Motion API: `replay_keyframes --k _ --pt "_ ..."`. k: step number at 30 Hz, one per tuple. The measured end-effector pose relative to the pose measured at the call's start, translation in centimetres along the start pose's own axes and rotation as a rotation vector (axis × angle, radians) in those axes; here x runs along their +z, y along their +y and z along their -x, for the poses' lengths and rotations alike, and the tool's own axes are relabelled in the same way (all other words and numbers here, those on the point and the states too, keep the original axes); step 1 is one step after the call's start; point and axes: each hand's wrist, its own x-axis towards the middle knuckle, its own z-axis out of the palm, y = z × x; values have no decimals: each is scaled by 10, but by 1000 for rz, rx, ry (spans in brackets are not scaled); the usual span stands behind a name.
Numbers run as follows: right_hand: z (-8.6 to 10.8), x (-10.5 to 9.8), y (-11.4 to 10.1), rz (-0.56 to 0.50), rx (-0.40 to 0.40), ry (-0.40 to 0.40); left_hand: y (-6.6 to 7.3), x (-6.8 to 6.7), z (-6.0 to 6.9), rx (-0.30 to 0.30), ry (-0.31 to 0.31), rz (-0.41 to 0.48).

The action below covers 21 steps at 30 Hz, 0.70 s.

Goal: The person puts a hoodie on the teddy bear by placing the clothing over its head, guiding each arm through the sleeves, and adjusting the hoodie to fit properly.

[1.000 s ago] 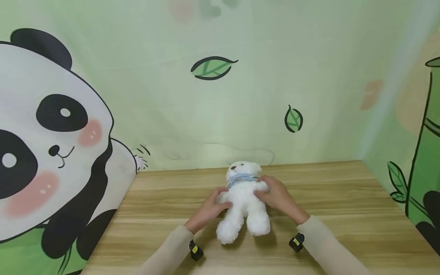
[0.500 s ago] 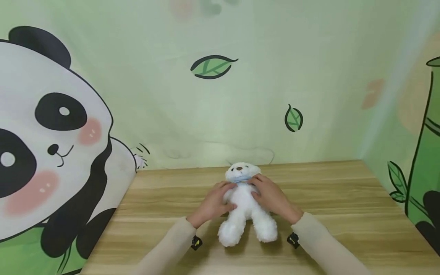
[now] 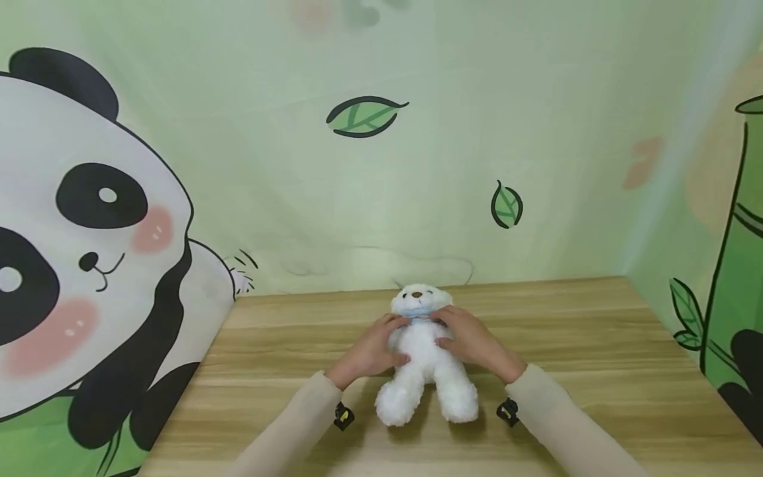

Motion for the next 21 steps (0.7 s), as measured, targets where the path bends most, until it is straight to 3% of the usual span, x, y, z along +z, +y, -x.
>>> replay_keyframes --k 6,13,21 --pt "-1 2 -1 23 0 -2 1 2 0 -22 2 6" --pt "-2 8 -2 58 24 5 2 3 1 -100 -38 32" --pt "-2 9 -1 37 42 26 1 2 -4 -94 -30 26"
